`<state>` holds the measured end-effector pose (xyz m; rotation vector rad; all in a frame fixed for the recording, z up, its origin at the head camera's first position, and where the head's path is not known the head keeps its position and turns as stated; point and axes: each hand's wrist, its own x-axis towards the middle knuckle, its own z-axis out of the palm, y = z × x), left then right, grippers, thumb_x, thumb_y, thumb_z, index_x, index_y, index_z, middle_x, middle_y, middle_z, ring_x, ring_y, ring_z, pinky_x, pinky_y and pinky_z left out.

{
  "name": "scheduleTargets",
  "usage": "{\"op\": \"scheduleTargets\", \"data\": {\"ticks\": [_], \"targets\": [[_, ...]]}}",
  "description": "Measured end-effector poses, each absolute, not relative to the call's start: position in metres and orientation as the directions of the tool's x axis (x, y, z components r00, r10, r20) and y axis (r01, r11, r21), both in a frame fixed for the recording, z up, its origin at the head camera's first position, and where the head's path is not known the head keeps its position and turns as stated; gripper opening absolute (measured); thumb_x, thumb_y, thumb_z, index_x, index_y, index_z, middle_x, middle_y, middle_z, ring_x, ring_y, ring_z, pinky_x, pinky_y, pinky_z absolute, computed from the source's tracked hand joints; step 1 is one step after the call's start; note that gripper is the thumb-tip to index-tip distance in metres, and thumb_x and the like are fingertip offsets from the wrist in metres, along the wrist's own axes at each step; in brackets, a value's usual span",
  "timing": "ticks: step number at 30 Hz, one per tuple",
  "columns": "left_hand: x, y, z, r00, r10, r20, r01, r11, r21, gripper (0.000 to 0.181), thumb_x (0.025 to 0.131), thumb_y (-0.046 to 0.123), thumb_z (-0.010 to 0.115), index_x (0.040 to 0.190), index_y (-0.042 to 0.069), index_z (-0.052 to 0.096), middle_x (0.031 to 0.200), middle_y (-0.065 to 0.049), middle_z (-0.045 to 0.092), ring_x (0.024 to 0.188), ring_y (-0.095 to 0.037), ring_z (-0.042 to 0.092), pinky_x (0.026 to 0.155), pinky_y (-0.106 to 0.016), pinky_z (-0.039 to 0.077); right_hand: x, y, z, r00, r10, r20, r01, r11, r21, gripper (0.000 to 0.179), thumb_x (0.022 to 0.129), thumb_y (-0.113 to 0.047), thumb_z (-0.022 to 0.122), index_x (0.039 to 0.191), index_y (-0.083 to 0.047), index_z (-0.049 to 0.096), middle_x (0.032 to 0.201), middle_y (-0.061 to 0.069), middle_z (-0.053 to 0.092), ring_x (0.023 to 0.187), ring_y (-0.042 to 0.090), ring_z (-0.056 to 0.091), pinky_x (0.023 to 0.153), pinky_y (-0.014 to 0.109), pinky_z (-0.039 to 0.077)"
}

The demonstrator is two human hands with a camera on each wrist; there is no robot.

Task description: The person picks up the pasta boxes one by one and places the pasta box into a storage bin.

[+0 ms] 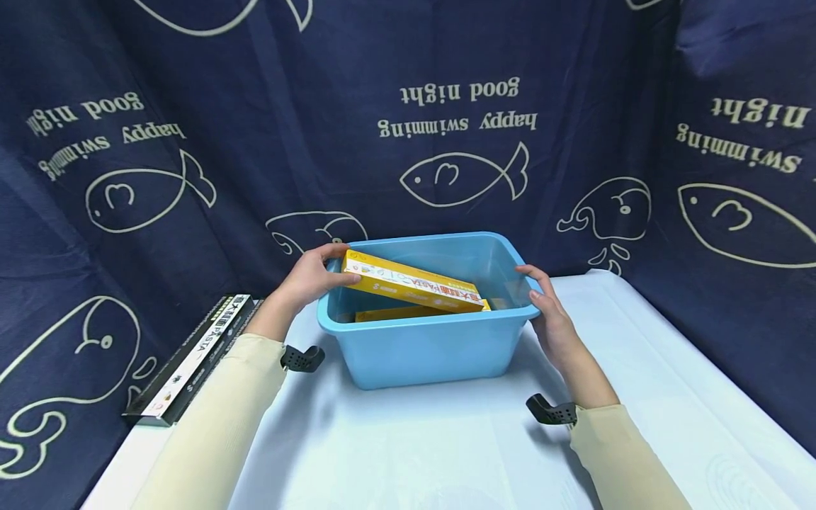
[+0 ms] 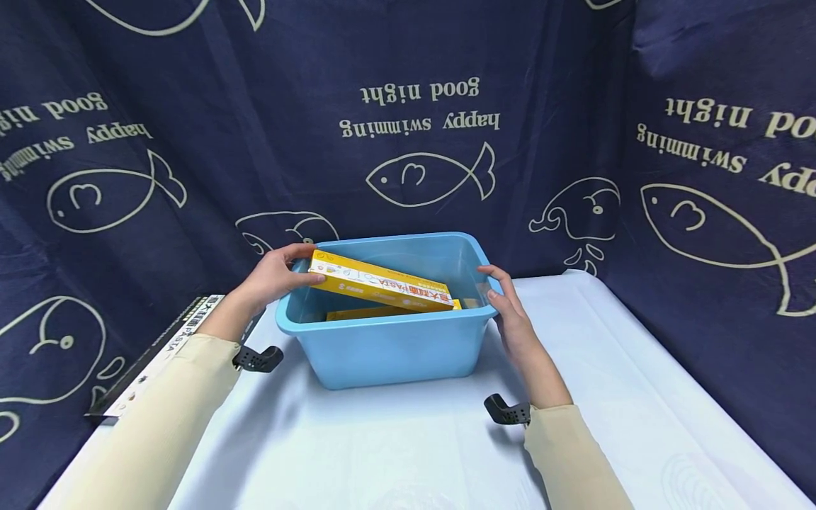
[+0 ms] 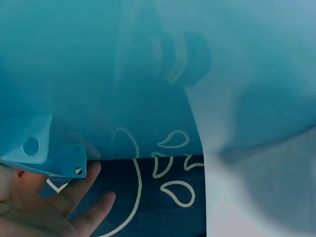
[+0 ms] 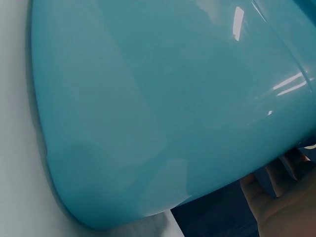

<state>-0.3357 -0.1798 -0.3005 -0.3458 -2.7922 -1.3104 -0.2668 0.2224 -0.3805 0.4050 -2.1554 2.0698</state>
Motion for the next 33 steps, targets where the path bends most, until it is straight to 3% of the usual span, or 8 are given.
{"op": "scheduleTargets", "data": {"ticks": [7, 17, 33], "targets": [[-0.336, -0.179, -0.298, -0.973, 0.198, 0.123, 0.226, 0.677, 0.700, 0.074, 0.086, 0.021, 0.077, 0.150, 0.011, 0.044, 0.157, -0.011, 0.041, 0.133, -0.032, 0.045, 0.114, -0.050, 0.040, -0.266, 0.221, -0.381, -0.959, -0.097, 0.267, -0.271, 0.031, -0.962, 0.051, 0.097, -0.038, 0.035, 0.148, -0.034, 0.031, 0.168, 0.005, 0.004, 0.153, 0.043, 0.005, 0.116, 0.075, -0.001], [-0.334, -0.178, -0.295, -0.969, 0.199, 0.150, 0.249, 0.750, 0.612, 0.061, 0.092, 0.017, 0.069, 0.148, 0.010, 0.046, 0.158, -0.014, 0.041, 0.144, -0.036, 0.039, 0.119, -0.053, 0.032, -0.267, 0.221, -0.381, -0.956, -0.102, 0.275, -0.278, 0.010, -0.961, 0.050, 0.097, -0.038, 0.036, 0.147, -0.033, 0.032, 0.168, 0.003, 0.003, 0.154, 0.040, 0.002, 0.116, 0.073, -0.003], [-0.333, -0.179, -0.305, -0.976, 0.153, 0.152, 0.216, 0.693, 0.688, 0.059, 0.095, 0.024, 0.065, 0.150, 0.017, 0.045, 0.162, -0.011, 0.034, 0.145, -0.036, 0.037, 0.117, -0.057, 0.034, -0.266, 0.222, -0.382, -0.957, -0.106, 0.271, -0.276, 0.032, -0.961, 0.052, 0.097, -0.038, 0.035, 0.149, -0.033, 0.030, 0.168, 0.003, 0.000, 0.154, 0.042, -0.001, 0.115, 0.075, -0.004]]}}
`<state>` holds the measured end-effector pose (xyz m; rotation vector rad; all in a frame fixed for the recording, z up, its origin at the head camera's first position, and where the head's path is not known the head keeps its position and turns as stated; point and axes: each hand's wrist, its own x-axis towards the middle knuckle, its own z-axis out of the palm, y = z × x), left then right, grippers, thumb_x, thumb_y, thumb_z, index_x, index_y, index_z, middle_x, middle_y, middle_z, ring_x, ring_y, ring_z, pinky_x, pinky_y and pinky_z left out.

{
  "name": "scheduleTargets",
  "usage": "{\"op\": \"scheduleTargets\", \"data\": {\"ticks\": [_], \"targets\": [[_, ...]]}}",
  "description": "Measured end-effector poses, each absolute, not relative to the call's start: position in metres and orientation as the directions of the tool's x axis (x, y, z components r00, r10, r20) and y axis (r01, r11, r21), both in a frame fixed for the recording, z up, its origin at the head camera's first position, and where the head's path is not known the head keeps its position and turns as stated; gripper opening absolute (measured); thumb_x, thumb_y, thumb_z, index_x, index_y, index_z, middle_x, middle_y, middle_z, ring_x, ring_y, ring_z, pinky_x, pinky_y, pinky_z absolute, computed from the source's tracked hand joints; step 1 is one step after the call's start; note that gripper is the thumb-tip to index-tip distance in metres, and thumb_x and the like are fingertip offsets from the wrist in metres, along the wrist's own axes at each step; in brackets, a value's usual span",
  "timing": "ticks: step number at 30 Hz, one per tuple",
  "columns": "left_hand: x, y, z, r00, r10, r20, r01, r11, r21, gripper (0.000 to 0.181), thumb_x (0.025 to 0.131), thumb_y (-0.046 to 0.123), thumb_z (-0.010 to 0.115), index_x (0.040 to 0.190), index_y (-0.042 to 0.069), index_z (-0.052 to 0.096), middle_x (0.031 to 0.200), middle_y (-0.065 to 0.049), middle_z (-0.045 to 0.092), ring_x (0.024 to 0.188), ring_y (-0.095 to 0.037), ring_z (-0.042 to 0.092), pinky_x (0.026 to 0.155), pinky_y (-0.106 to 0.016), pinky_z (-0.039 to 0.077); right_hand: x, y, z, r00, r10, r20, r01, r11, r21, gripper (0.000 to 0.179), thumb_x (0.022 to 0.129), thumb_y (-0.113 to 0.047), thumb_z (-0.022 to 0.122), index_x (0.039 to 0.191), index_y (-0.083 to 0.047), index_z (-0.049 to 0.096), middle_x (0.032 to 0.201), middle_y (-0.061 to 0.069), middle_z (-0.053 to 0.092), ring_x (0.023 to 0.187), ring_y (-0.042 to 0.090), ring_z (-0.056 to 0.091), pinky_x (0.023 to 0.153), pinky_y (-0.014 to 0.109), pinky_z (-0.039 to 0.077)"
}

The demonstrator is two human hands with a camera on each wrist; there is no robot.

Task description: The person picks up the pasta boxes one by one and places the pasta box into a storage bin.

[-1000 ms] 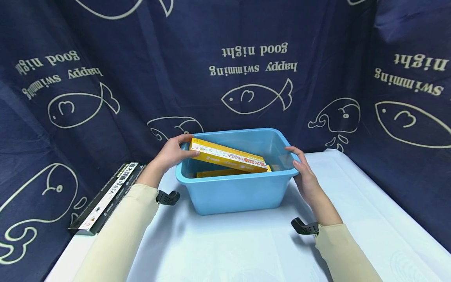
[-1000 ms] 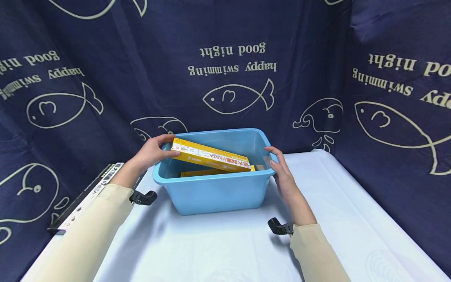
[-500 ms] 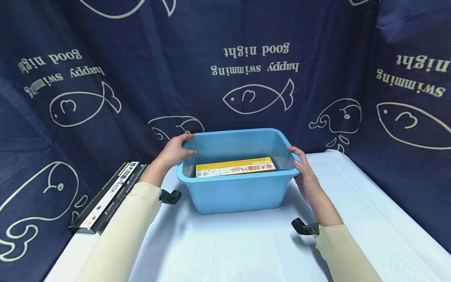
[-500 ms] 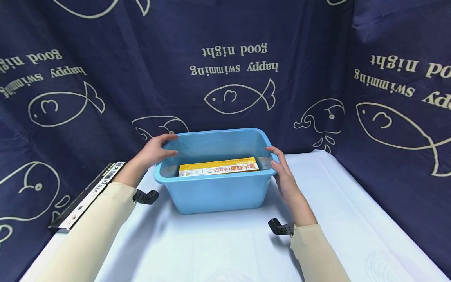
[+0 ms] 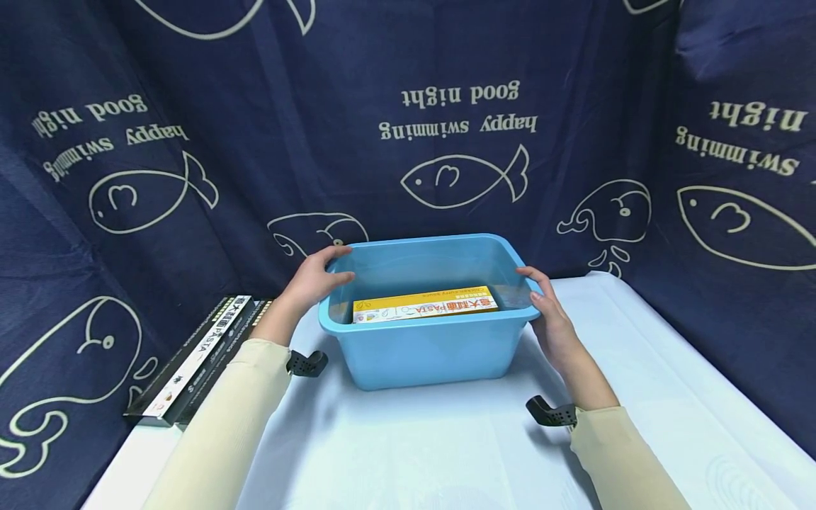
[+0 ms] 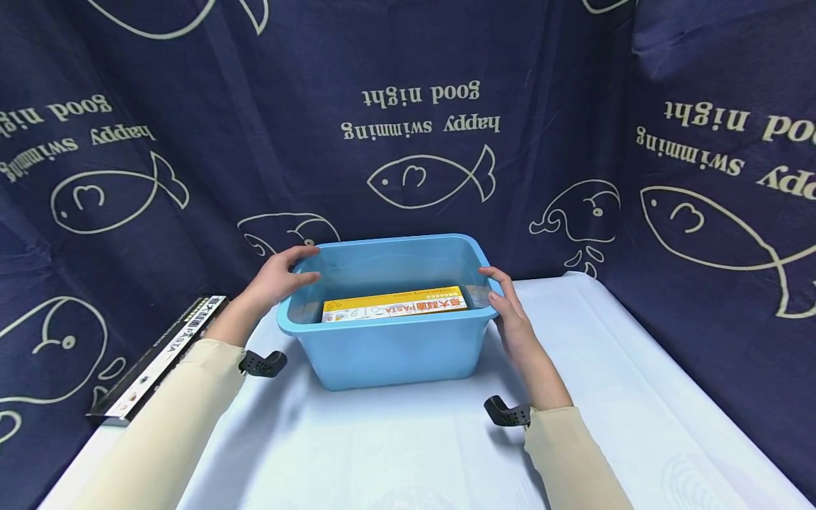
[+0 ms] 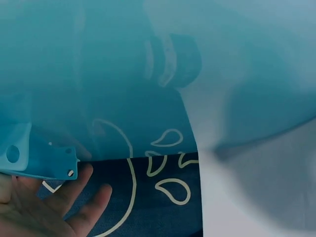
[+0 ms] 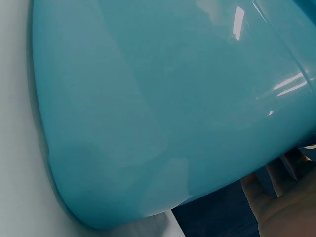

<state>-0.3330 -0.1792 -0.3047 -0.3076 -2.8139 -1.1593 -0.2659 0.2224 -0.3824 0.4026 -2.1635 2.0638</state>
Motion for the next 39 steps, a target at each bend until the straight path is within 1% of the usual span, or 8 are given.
{"op": "scheduleTargets", "data": {"ticks": [6, 14, 18, 22, 25, 29, 35, 39], "targets": [[-0.331, -0.181, -0.312, -0.980, 0.136, 0.148, 0.200, 0.623, 0.756, 0.059, 0.096, 0.027, 0.064, 0.151, 0.021, 0.044, 0.164, -0.007, 0.031, 0.149, -0.033, 0.033, 0.118, -0.056, 0.032, -0.266, 0.222, -0.383, -0.956, -0.106, 0.273, -0.278, 0.031, -0.960, 0.053, 0.096, -0.038, 0.036, 0.148, -0.033, 0.031, 0.168, 0.003, 0.000, 0.154, 0.042, -0.001, 0.115, 0.076, -0.004], [-0.321, -0.183, -0.319, -0.977, 0.144, 0.156, 0.210, 0.533, 0.820, 0.057, 0.098, 0.030, 0.060, 0.151, 0.020, 0.042, 0.163, -0.008, 0.032, 0.148, -0.034, 0.035, 0.118, -0.057, 0.032, -0.265, 0.222, -0.382, -0.956, -0.108, 0.273, -0.278, 0.031, -0.960, 0.052, 0.096, -0.037, 0.035, 0.148, -0.033, 0.031, 0.168, 0.003, 0.001, 0.154, 0.042, 0.000, 0.115, 0.075, -0.003], [-0.314, -0.184, -0.319, -0.973, 0.152, 0.172, 0.227, 0.523, 0.822, 0.054, 0.100, 0.028, 0.057, 0.151, 0.018, 0.043, 0.165, -0.005, 0.028, 0.151, -0.033, 0.028, 0.120, -0.058, 0.028, -0.265, 0.222, -0.382, -0.957, -0.104, 0.270, -0.276, 0.048, -0.960, 0.052, 0.097, -0.038, 0.035, 0.148, -0.034, 0.030, 0.169, 0.003, 0.000, 0.154, 0.042, -0.001, 0.115, 0.076, -0.003], [-0.309, -0.185, -0.321, -0.969, 0.160, 0.189, 0.245, 0.504, 0.829, 0.050, 0.101, 0.019, 0.052, 0.150, 0.014, 0.044, 0.167, 0.000, 0.025, 0.155, -0.031, 0.019, 0.123, -0.059, 0.020, -0.265, 0.222, -0.382, -0.957, -0.103, 0.272, -0.277, 0.044, -0.960, 0.052, 0.097, -0.038, 0.035, 0.148, -0.034, 0.030, 0.169, 0.003, 0.000, 0.154, 0.042, -0.001, 0.115, 0.076, -0.003], [-0.307, -0.186, -0.323, -0.968, 0.168, 0.189, 0.248, 0.480, 0.842, 0.050, 0.101, 0.015, 0.049, 0.151, 0.013, 0.043, 0.167, 0.001, 0.023, 0.156, -0.031, 0.016, 0.123, -0.060, 0.018, -0.265, 0.223, -0.382, -0.956, -0.105, 0.274, -0.279, 0.026, -0.960, 0.052, 0.097, -0.037, 0.035, 0.148, -0.033, 0.031, 0.168, 0.004, 0.001, 0.154, 0.042, 0.001, 0.116, 0.075, -0.003], [-0.303, -0.188, -0.326, -0.968, 0.182, 0.171, 0.236, 0.447, 0.863, 0.049, 0.103, 0.017, 0.046, 0.152, 0.014, 0.041, 0.169, 0.003, 0.017, 0.156, -0.032, 0.013, 0.122, -0.061, 0.018, -0.265, 0.224, -0.383, -0.955, -0.109, 0.276, -0.281, 0.031, -0.959, 0.051, 0.097, -0.036, 0.034, 0.148, -0.033, 0.030, 0.168, 0.005, 0.001, 0.154, 0.042, 0.001, 0.116, 0.074, -0.002], [-0.293, -0.192, -0.331, -0.967, 0.201, 0.157, 0.227, 0.397, 0.889, 0.049, 0.105, 0.023, 0.043, 0.153, 0.015, 0.039, 0.170, 0.007, 0.008, 0.157, -0.030, 0.004, 0.122, -0.065, 0.013, -0.265, 0.223, -0.381, -0.953, -0.113, 0.282, -0.289, 0.054, -0.956, 0.052, 0.098, -0.037, 0.034, 0.150, -0.034, 0.029, 0.169, 0.004, 0.000, 0.154, 0.043, 0.000, 0.115, 0.075, -0.003], [-0.282, -0.196, -0.335, -0.969, 0.202, 0.144, 0.209, 0.350, 0.913, 0.048, 0.106, 0.026, 0.043, 0.153, 0.016, 0.039, 0.170, 0.007, 0.006, 0.157, -0.033, 0.004, 0.117, -0.070, 0.017, -0.264, 0.222, -0.380, -0.954, -0.112, 0.277, -0.283, 0.045, -0.958, 0.052, 0.098, -0.037, 0.034, 0.150, -0.032, 0.029, 0.169, 0.004, 0.000, 0.155, 0.042, 0.000, 0.116, 0.075, -0.002]]}}
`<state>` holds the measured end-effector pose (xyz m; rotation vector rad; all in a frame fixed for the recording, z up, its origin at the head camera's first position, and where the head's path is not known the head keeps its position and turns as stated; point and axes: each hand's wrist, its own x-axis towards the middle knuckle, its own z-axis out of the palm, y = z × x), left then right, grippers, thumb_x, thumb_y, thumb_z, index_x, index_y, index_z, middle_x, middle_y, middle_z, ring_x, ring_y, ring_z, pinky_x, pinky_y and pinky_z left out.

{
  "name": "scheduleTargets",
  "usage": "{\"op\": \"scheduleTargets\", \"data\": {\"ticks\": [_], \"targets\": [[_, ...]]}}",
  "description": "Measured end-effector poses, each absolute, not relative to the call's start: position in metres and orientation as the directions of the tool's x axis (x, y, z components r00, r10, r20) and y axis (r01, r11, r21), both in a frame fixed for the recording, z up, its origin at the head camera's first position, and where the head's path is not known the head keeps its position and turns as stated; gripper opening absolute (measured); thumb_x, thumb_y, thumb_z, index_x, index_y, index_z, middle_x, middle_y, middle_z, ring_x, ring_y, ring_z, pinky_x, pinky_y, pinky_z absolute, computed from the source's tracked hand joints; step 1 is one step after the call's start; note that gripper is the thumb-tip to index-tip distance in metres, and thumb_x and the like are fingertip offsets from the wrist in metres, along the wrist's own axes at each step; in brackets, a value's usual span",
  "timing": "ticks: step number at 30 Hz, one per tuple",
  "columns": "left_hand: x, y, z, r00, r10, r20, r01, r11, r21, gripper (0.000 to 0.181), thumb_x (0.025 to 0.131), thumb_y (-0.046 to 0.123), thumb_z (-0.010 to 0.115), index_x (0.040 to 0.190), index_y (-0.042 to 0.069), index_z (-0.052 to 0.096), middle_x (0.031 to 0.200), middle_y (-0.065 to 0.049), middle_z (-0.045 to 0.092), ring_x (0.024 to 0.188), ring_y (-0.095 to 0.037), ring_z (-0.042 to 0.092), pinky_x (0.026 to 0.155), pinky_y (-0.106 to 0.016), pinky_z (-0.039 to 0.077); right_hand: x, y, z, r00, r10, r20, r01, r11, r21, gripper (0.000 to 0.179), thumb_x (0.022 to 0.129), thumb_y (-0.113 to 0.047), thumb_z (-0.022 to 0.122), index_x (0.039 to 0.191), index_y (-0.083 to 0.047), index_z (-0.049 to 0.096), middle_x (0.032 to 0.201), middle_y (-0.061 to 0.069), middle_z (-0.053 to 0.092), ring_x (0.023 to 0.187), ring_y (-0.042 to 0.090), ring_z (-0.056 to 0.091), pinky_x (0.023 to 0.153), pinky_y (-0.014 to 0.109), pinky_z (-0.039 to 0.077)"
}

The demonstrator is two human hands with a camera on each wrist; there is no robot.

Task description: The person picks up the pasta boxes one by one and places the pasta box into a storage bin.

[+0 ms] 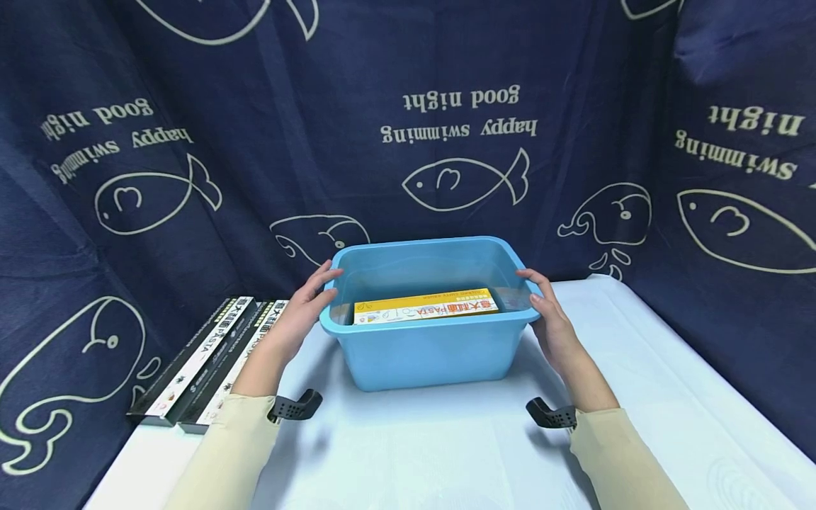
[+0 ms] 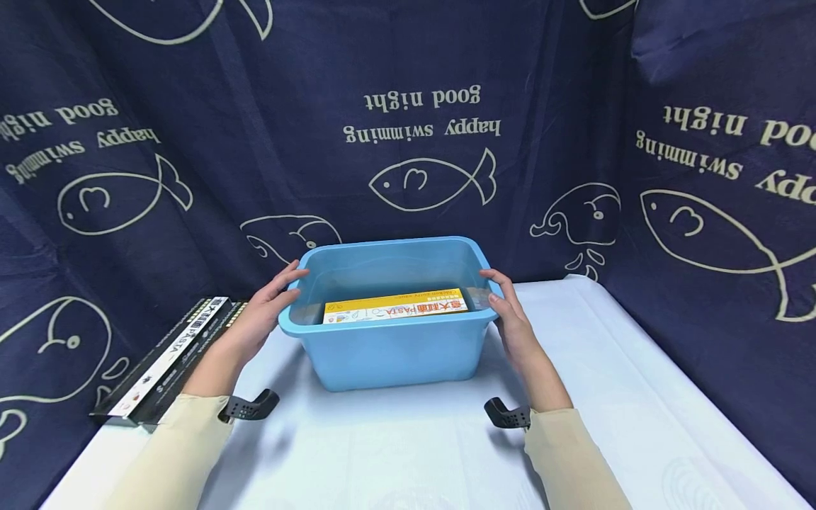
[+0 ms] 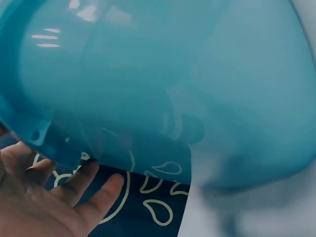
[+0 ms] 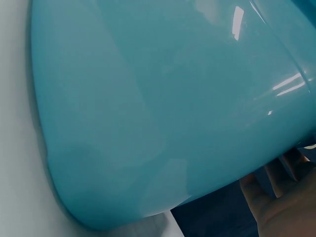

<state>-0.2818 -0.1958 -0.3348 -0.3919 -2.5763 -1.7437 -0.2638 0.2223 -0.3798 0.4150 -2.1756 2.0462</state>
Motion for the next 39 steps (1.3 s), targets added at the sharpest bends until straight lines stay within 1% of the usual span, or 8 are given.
{"op": "scheduleTargets", "data": {"ticks": [5, 11, 16, 22, 27, 34, 36, 39], "targets": [[-0.271, -0.199, -0.342, -0.971, 0.207, 0.121, 0.173, 0.253, 0.952, 0.048, 0.107, 0.027, 0.041, 0.154, 0.019, 0.037, 0.170, 0.006, 0.007, 0.156, -0.033, 0.011, 0.117, -0.068, 0.023, -0.262, 0.221, -0.379, -0.957, -0.110, 0.268, -0.274, 0.045, -0.961, 0.053, 0.097, -0.036, 0.035, 0.149, -0.032, 0.029, 0.169, 0.004, 0.000, 0.154, 0.042, 0.000, 0.115, 0.075, -0.002], [-0.264, -0.200, -0.345, -0.977, 0.188, 0.101, 0.139, 0.206, 0.969, 0.050, 0.107, 0.033, 0.043, 0.155, 0.024, 0.034, 0.166, -0.003, 0.022, 0.148, -0.030, 0.031, 0.116, -0.056, 0.033, -0.262, 0.222, -0.376, -0.958, -0.116, 0.263, -0.269, 0.038, -0.963, 0.052, 0.097, -0.032, 0.037, 0.148, -0.030, 0.031, 0.169, 0.004, 0.000, 0.154, 0.042, 0.001, 0.116, 0.074, 0.000], [-0.258, -0.202, -0.348, -0.975, 0.187, 0.116, 0.154, 0.201, 0.967, 0.054, 0.106, 0.038, 0.044, 0.156, 0.022, 0.032, 0.163, -0.008, 0.026, 0.146, -0.031, 0.034, 0.115, -0.055, 0.037, -0.262, 0.225, -0.374, -0.954, -0.136, 0.268, -0.276, 0.040, -0.960, 0.051, 0.098, -0.029, 0.036, 0.149, -0.027, 0.031, 0.168, 0.007, 0.001, 0.154, 0.042, 0.003, 0.117, 0.073, 0.003], [-0.250, -0.212, -0.354, -0.971, 0.186, 0.153, 0.198, 0.257, 0.946, 0.059, 0.105, 0.042, 0.046, 0.157, 0.018, 0.029, 0.165, -0.009, 0.023, 0.149, -0.034, 0.032, 0.112, -0.056, 0.041, -0.261, 0.227, -0.372, -0.953, -0.144, 0.266, -0.278, 0.071, -0.958, 0.051, 0.100, -0.029, 0.039, 0.150, -0.026, 0.030, 0.168, 0.008, 0.001, 0.154, 0.042, 0.002, 0.116, 0.075, 0.004], [-0.241, -0.224, -0.359, -0.977, 0.150, 0.153, 0.195, 0.317, 0.928, 0.061, 0.105, 0.038, 0.047, 0.157, 0.012, 0.029, 0.165, -0.013, 0.024, 0.147, -0.037, 0.035, 0.112, -0.056, 0.041, -0.261, 0.227, -0.371, -0.953, -0.146, 0.266, -0.281, 0.088, -0.956, 0.053, 0.099, -0.028, 0.039, 0.151, -0.027, 0.029, 0.169, 0.007, 0.001, 0.154, 0.042, 0.002, 0.115, 0.076, 0.004], [-0.230, -0.245, -0.365, -0.988, 0.050, 0.144, 0.152, 0.443, 0.883, 0.062, 0.105, 0.040, 0.047, 0.157, 0.012, 0.028, 0.164, -0.015, 0.028, 0.146, -0.035, 0.038, 0.111, -0.041, 0.045, -0.262, 0.226, -0.371, -0.952, -0.151, 0.266, -0.277, 0.056, -0.959, 0.053, 0.098, -0.026, 0.038, 0.150, -0.027, 0.030, 0.168, 0.007, 0.000, 0.154, 0.042, 0.003, 0.116, 0.074, 0.005], [-0.227, -0.251, -0.367, -0.989, 0.030, 0.147, 0.144, 0.467, 0.873, 0.062, 0.105, 0.039, 0.047, 0.157, 0.011, 0.028, 0.163, -0.016, 0.028, 0.146, -0.036, 0.037, 0.113, -0.042, 0.043, -0.262, 0.226, -0.372, -0.951, -0.151, 0.268, -0.278, 0.043, -0.960, 0.053, 0.097, -0.025, 0.039, 0.150, -0.027, 0.030, 0.168, 0.007, 0.000, 0.154, 0.042, 0.003, 0.116, 0.074, 0.004], [-0.223, -0.259, -0.372, -0.988, 0.002, 0.152, 0.134, 0.490, 0.861, 0.062, 0.105, 0.036, 0.049, 0.157, 0.010, 0.028, 0.163, -0.017, 0.028, 0.147, -0.038, 0.036, 0.115, -0.049, 0.038, -0.262, 0.226, -0.373, -0.952, -0.150, 0.268, -0.277, 0.039, -0.960, 0.053, 0.097, -0.025, 0.039, 0.150, -0.026, 0.030, 0.168, 0.007, 0.001, 0.154, 0.042, 0.004, 0.117, 0.073, 0.005]]}}
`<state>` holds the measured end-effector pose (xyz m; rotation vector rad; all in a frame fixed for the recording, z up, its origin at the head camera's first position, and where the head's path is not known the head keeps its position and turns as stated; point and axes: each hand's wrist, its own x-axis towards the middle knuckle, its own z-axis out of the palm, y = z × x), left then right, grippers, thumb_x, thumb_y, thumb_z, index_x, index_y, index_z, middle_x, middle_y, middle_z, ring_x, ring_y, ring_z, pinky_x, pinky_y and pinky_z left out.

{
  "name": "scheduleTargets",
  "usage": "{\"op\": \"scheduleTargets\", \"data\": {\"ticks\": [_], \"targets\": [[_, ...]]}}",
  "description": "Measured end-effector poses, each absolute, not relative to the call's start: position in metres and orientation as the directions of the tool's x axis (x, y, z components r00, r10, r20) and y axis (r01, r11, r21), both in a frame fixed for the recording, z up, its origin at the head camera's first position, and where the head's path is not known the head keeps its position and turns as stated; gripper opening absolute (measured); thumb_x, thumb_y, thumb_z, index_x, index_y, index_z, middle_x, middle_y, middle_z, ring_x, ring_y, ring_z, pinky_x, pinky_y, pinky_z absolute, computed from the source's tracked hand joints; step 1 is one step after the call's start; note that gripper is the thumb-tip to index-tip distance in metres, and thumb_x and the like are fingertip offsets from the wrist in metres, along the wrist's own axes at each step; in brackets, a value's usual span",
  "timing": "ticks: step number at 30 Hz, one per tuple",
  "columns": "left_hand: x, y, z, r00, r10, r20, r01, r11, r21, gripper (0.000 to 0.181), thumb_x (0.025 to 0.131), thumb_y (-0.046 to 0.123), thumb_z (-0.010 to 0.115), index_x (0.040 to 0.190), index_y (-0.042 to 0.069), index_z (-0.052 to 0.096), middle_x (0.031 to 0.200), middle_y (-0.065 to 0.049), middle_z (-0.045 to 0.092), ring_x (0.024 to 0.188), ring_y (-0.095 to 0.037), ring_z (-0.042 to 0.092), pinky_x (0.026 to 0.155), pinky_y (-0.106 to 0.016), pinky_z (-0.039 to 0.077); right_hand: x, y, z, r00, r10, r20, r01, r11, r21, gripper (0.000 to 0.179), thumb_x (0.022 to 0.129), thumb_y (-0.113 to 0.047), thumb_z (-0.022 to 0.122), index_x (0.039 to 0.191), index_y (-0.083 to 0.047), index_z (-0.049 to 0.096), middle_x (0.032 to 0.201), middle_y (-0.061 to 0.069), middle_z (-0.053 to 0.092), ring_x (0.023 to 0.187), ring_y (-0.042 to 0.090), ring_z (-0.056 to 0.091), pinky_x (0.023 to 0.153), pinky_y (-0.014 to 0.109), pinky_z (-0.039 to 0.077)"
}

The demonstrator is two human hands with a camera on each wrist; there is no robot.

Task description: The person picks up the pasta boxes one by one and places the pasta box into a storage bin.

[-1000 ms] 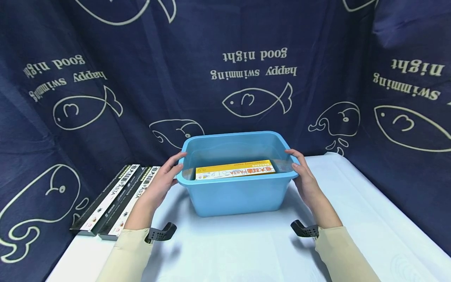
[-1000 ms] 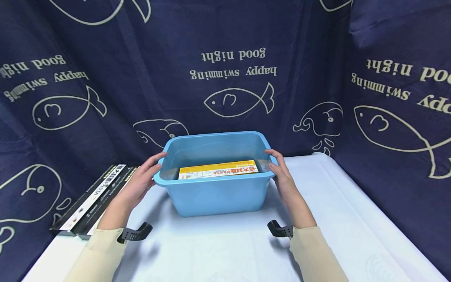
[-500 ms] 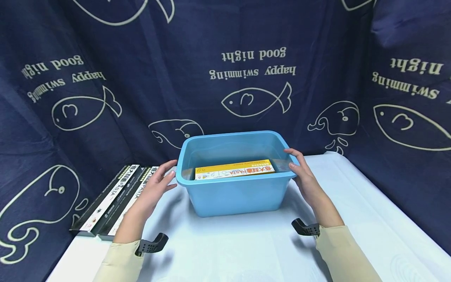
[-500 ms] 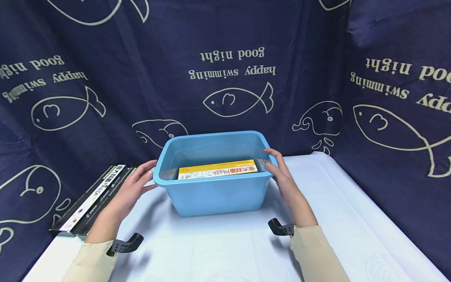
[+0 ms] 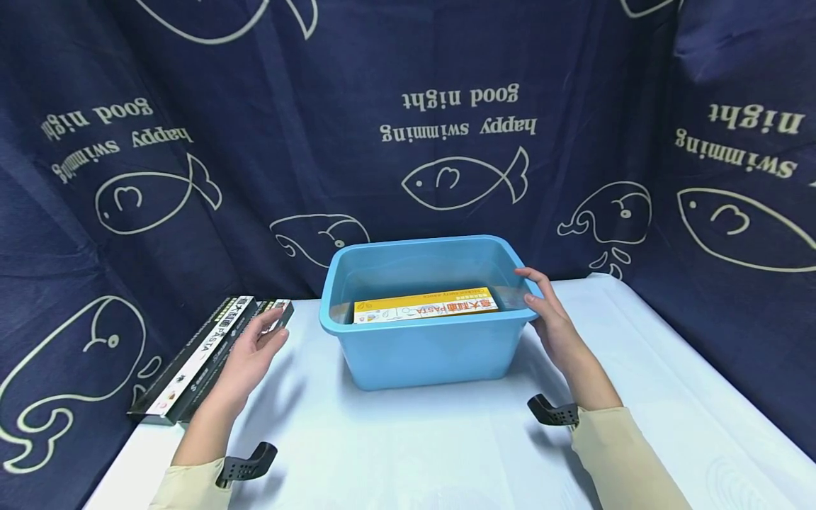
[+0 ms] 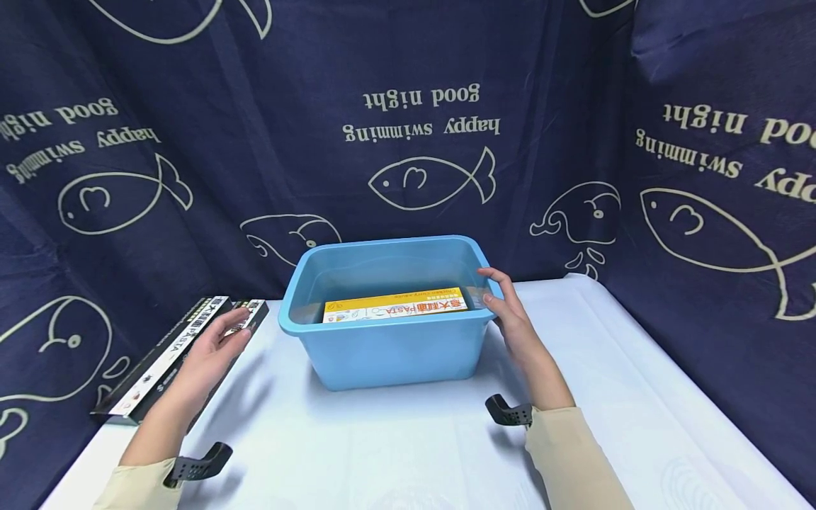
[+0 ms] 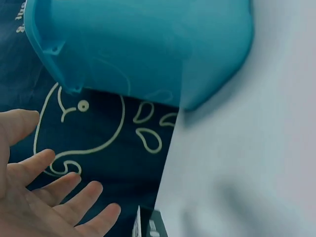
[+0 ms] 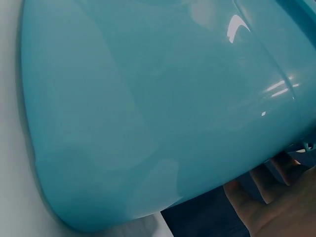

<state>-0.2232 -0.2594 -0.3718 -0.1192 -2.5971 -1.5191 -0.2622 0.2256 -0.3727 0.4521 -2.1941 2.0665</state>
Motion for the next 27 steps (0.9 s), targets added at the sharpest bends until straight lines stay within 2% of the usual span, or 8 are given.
{"op": "scheduleTargets", "data": {"ticks": [1, 3, 7, 8, 10, 18, 27], "targets": [[-0.222, -0.262, -0.373, -0.988, -0.006, 0.157, 0.134, 0.491, 0.861, 0.061, 0.105, 0.034, 0.050, 0.156, 0.009, 0.028, 0.163, -0.018, 0.028, 0.147, -0.039, 0.035, 0.115, -0.051, 0.037, -0.262, 0.225, -0.373, -0.951, -0.148, 0.270, -0.279, 0.041, -0.960, 0.053, 0.098, -0.025, 0.039, 0.150, -0.026, 0.030, 0.168, 0.007, 0.002, 0.154, 0.042, 0.005, 0.117, 0.073, 0.005], [-0.220, -0.266, -0.375, -0.986, -0.025, 0.163, 0.128, 0.514, 0.848, 0.062, 0.104, 0.033, 0.052, 0.156, 0.009, 0.028, 0.162, -0.019, 0.028, 0.146, -0.039, 0.036, 0.112, -0.036, 0.042, -0.262, 0.225, -0.374, -0.950, -0.146, 0.275, -0.284, 0.046, -0.958, 0.053, 0.098, -0.026, 0.038, 0.150, -0.026, 0.031, 0.168, 0.008, 0.003, 0.154, 0.042, 0.006, 0.117, 0.072, 0.006], [-0.217, -0.273, -0.379, -0.982, -0.071, 0.177, 0.109, 0.554, 0.826, 0.063, 0.103, 0.031, 0.054, 0.156, 0.007, 0.029, 0.161, -0.020, 0.030, 0.145, -0.042, 0.034, 0.111, -0.037, 0.041, -0.262, 0.224, -0.375, -0.949, -0.140, 0.282, -0.292, 0.057, -0.955, 0.053, 0.098, -0.026, 0.037, 0.150, -0.025, 0.030, 0.168, 0.008, 0.004, 0.153, 0.041, 0.007, 0.117, 0.073, 0.007], [-0.216, -0.275, -0.380, -0.981, -0.089, 0.173, 0.094, 0.563, 0.821, 0.064, 0.103, 0.032, 0.054, 0.156, 0.007, 0.028, 0.161, -0.020, 0.030, 0.146, -0.041, 0.034, 0.112, -0.038, 0.041, -0.262, 0.224, -0.375, -0.949, -0.138, 0.282, -0.293, 0.060, -0.954, 0.053, 0.097, -0.026, 0.037, 0.150, -0.025, 0.030, 0.168, 0.008, 0.004, 0.153, 0.041, 0.007, 0.117, 0.073, 0.007], [-0.215, -0.278, -0.381, -0.980, -0.122, 0.159, 0.062, 0.571, 0.818, 0.067, 0.102, 0.033, 0.055, 0.156, 0.005, 0.027, 0.161, -0.021, 0.029, 0.147, -0.042, 0.031, 0.115, -0.055, 0.033, -0.262, 0.224, -0.374, -0.950, -0.135, 0.281, -0.292, 0.067, -0.954, 0.053, 0.098, -0.026, 0.038, 0.150, -0.025, 0.030, 0.168, 0.007, 0.004, 0.153, 0.041, 0.006, 0.116, 0.073, 0.006], [-0.210, -0.293, -0.387, -0.974, -0.206, 0.099, -0.045, 0.598, 0.800, 0.080, 0.099, 0.040, 0.059, 0.159, 0.005, 0.019, 0.162, -0.024, 0.025, 0.147, -0.047, 0.027, 0.116, -0.062, 0.029, -0.262, 0.224, -0.374, -0.952, -0.130, 0.278, -0.290, 0.076, -0.954, 0.054, 0.098, -0.029, 0.038, 0.151, -0.026, 0.030, 0.168, 0.006, 0.003, 0.154, 0.042, 0.005, 0.115, 0.075, 0.005], [-0.203, -0.304, -0.393, -0.971, -0.219, 0.095, -0.071, 0.645, 0.761, 0.088, 0.095, 0.040, 0.066, 0.159, 0.004, 0.017, 0.161, -0.029, 0.022, 0.145, -0.051, 0.026, 0.114, -0.065, 0.027, -0.262, 0.224, -0.375, -0.953, -0.126, 0.274, -0.285, 0.076, -0.955, 0.053, 0.098, -0.030, 0.039, 0.150, -0.027, 0.030, 0.168, 0.005, 0.003, 0.154, 0.041, 0.004, 0.116, 0.075, 0.005]]}}
